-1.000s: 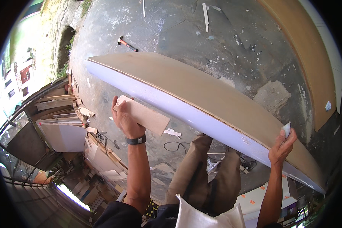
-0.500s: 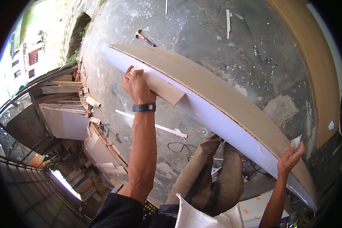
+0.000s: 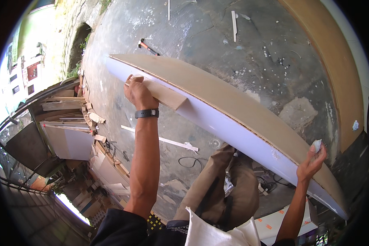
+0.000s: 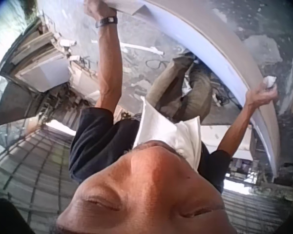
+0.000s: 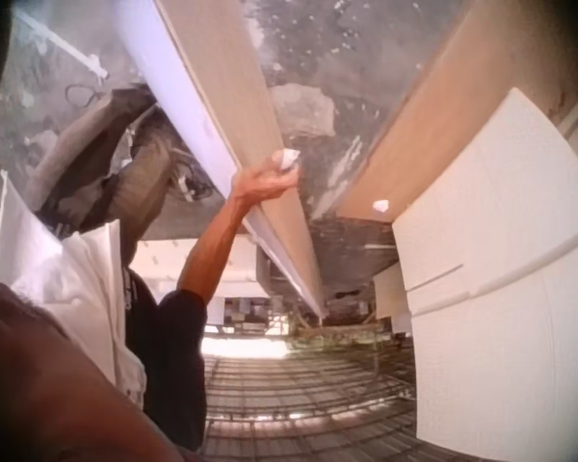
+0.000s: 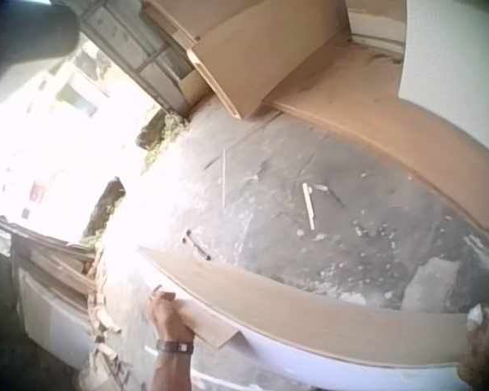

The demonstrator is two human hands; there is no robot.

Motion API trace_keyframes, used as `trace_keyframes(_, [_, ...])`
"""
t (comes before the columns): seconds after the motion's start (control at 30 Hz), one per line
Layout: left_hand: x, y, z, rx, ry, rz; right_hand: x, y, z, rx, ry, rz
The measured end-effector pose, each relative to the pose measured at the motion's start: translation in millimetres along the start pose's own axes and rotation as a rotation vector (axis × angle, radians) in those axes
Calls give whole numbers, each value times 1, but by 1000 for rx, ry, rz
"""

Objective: The person applies glue from a small bottle onto the edge of a large, curved wooden board. They then press a smaller rectangular piece of wood onto the glued area to join the pieces together.

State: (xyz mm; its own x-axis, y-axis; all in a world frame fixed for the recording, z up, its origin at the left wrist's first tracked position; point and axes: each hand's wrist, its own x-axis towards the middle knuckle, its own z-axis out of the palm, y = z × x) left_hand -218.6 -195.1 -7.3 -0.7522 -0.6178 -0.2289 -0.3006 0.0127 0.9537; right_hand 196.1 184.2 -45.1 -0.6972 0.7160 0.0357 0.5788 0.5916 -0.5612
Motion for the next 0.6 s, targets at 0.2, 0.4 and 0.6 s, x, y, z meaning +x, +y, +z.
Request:
trace_keyframes(0.2, [60,-32,-39,7,-238,130,2,-5,-3,50,293,-137])
trace_keyframes(0.4, [132,-34,-61,152,-377,87,-48,-35,-24,303,688,74])
trace_keyframes(0.6, [236,-16,-44,307,-544,159,-227,-28,0,465,821,464])
